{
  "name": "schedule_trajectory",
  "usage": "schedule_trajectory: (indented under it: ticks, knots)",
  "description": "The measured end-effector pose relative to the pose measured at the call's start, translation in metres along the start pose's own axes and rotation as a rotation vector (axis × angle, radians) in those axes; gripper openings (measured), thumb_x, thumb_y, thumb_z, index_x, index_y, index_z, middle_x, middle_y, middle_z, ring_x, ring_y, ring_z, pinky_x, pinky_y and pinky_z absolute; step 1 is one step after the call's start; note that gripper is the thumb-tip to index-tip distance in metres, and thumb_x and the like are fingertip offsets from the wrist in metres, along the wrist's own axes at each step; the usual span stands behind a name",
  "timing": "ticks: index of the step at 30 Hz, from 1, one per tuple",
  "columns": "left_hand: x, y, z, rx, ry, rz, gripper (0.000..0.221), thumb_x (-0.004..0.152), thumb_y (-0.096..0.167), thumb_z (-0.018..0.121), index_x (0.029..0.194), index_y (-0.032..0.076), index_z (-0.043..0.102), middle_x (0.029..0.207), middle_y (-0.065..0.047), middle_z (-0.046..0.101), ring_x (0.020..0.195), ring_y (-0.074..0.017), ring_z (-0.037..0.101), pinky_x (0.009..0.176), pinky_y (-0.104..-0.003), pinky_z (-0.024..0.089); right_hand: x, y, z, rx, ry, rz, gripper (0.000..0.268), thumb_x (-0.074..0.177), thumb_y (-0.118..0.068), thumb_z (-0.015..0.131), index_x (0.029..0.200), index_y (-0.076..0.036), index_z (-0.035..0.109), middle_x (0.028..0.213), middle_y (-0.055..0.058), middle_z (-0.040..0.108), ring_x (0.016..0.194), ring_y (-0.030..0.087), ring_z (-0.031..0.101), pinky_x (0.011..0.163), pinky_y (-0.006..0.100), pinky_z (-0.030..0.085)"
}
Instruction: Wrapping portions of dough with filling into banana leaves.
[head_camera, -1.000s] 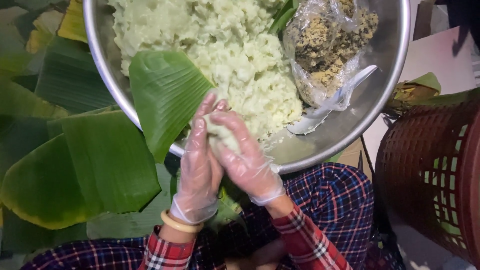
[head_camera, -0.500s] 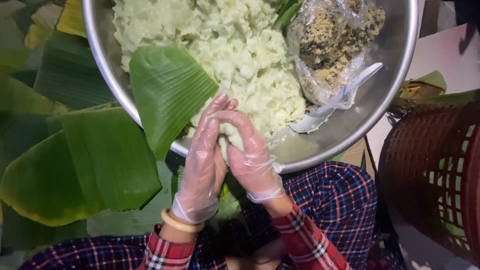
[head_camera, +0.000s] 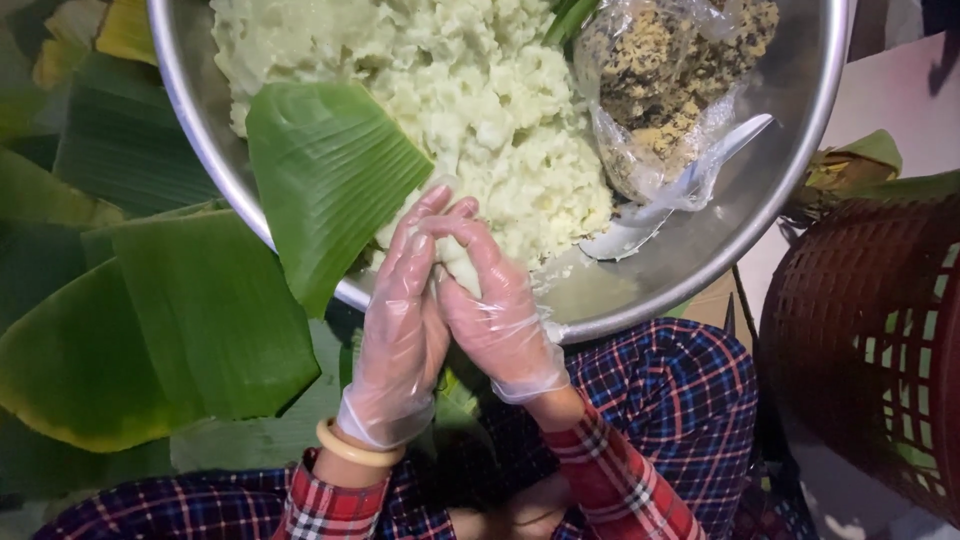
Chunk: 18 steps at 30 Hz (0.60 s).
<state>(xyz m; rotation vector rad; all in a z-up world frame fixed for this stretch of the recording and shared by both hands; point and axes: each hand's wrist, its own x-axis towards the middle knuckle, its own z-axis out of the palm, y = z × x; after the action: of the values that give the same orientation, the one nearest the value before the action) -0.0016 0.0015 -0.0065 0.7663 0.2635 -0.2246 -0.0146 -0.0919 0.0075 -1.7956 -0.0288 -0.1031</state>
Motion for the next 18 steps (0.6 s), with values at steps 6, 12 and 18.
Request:
schedule_trajectory:
  ticks: [6, 12, 18]
  knots:
    - [0.0014, -0.0002, 0.0018, 0.006, -0.005, 0.005, 0.063, 0.100, 0.036, 0.050, 0.152, 0.003, 0.037, 0.144, -0.022, 0.051, 0.130, -0.0284, 0.053, 0.115, -0.047, 0.043, 0.0023, -0.0032, 0.0000, -0.068, -0.017, 0.010, 0.037, 0.089, 0.005, 0.059, 0.124, -0.007, 0.064, 0.114, 0.014, 0.073, 0.113, 0.028, 0.070, 0.105, 0.044, 0.053]
    - [0.0008, 0.0004, 0.0020, 0.010, -0.013, 0.010, 0.062, 0.099, 0.034, 0.051, 0.151, 0.003, 0.037, 0.143, -0.022, 0.052, 0.128, -0.0280, 0.054, 0.114, -0.046, 0.044, -0.0017, 0.0018, -0.0007, -0.079, -0.020, 0.022, 0.039, 0.087, 0.004, 0.059, 0.124, -0.008, 0.064, 0.113, 0.015, 0.073, 0.114, 0.030, 0.071, 0.104, 0.045, 0.053]
    - [0.0026, -0.0002, 0.0018, 0.012, -0.014, 0.014, 0.061, 0.099, 0.033, 0.052, 0.150, 0.002, 0.038, 0.142, -0.022, 0.053, 0.127, -0.0277, 0.055, 0.114, -0.046, 0.045, 0.0008, -0.0020, 0.0007, -0.077, -0.001, -0.001, 0.036, 0.088, 0.006, 0.058, 0.122, -0.006, 0.063, 0.113, 0.018, 0.073, 0.113, 0.034, 0.071, 0.103, 0.047, 0.054]
